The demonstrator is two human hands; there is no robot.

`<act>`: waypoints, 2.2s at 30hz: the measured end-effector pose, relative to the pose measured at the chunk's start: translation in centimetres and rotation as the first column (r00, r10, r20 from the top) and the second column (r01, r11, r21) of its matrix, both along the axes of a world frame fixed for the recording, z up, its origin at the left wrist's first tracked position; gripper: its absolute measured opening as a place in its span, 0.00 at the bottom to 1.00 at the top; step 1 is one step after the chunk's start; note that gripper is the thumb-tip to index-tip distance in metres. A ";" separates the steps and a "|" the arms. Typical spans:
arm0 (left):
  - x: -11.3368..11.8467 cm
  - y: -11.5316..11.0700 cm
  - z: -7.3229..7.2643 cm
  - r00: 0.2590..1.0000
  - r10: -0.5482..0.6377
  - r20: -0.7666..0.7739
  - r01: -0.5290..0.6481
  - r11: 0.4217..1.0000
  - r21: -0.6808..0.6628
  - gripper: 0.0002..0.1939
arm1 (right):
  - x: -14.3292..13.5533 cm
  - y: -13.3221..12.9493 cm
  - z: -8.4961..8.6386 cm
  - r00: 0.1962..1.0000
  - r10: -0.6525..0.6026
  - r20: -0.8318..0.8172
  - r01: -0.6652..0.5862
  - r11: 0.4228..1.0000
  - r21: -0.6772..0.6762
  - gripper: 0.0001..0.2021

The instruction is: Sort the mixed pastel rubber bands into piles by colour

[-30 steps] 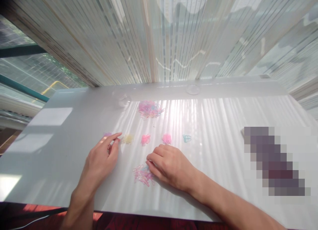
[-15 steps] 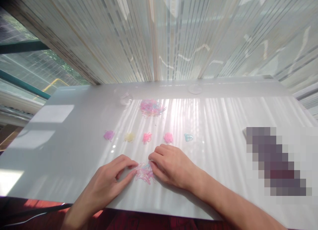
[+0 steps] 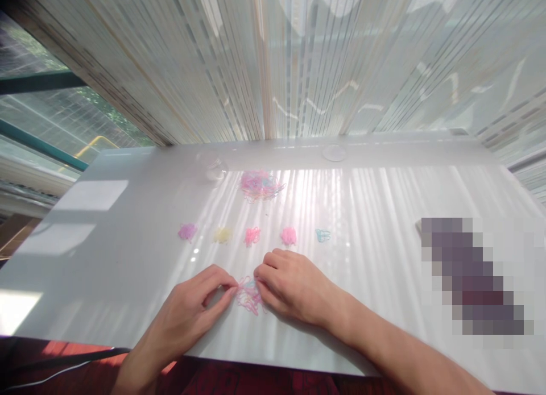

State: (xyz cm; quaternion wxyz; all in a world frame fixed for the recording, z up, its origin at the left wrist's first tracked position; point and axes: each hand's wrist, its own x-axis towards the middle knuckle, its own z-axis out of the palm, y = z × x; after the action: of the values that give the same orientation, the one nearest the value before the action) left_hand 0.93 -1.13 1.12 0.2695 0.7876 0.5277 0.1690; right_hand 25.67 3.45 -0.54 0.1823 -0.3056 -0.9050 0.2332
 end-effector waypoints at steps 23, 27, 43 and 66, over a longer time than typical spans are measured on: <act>0.9 0.5 0.4 0.975 -0.010 0.220 -0.007 0.997 0.075 0.08 | -0.1 -0.2 0.4 0.978 0.025 -0.206 -0.005 0.995 0.097 0.10; 1.0 0.8 0.0 0.949 0.013 0.316 -0.040 0.996 0.079 0.07 | -0.1 -0.1 0.5 0.968 -0.016 -0.251 0.036 0.996 0.077 0.10; 1.4 1.0 -0.9 0.886 0.122 0.447 -0.148 0.989 0.022 0.04 | -0.2 -0.2 1.0 0.923 -0.138 -0.360 0.141 0.990 -0.017 0.05; 0.2 0.5 -2.1 0.901 0.015 0.434 -0.100 0.980 0.172 0.06 | 1.0 -1.4 2.0 0.831 -0.476 -0.286 0.493 0.870 -0.013 0.05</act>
State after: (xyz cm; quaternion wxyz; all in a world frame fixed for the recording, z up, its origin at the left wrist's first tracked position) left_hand 1.14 -0.58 -0.99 0.2977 0.7369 0.4597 0.3963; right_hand 26.63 2.03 1.50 0.3710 -0.4830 -0.7694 0.1923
